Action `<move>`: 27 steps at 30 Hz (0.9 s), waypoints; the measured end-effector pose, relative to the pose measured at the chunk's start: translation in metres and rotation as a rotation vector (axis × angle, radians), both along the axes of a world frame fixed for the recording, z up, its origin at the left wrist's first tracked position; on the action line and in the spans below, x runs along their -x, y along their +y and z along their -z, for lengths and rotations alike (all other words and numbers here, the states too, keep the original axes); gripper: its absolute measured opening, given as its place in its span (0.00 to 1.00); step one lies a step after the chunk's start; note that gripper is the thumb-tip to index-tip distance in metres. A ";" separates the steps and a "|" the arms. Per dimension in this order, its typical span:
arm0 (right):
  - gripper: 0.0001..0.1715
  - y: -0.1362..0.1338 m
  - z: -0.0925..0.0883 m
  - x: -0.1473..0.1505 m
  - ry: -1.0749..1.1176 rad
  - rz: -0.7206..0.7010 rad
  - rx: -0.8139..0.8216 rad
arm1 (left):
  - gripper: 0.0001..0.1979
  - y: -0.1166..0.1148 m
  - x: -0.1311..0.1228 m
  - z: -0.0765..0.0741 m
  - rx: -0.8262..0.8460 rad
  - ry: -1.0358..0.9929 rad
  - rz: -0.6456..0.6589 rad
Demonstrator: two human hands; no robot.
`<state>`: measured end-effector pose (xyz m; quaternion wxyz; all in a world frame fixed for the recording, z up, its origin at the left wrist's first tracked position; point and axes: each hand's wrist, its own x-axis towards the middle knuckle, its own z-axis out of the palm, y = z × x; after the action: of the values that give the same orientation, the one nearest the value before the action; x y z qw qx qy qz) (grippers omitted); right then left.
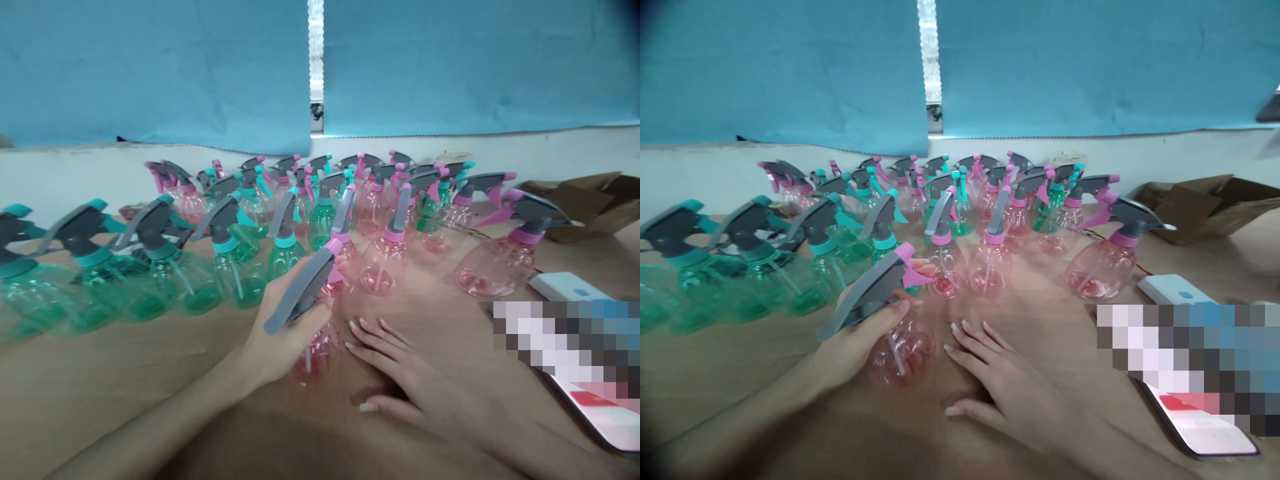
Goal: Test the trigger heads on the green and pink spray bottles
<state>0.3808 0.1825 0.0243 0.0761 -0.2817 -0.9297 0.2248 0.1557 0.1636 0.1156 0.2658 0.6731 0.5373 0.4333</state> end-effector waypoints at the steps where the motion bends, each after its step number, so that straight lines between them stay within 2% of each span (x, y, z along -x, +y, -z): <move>1: 0.38 0.000 -0.001 0.000 0.000 0.005 0.003 | 0.04 0.000 0.000 0.000 -0.001 -0.001 0.006; 27: 0.38 -0.001 -0.003 0.000 0.040 0.010 0.018 | 0.05 0.000 -0.001 -0.002 -0.006 0.013 0.004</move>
<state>0.3810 0.1817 0.0272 0.0933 -0.2825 -0.9245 0.2384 0.1565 0.1633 0.1181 0.2610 0.6779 0.5361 0.4299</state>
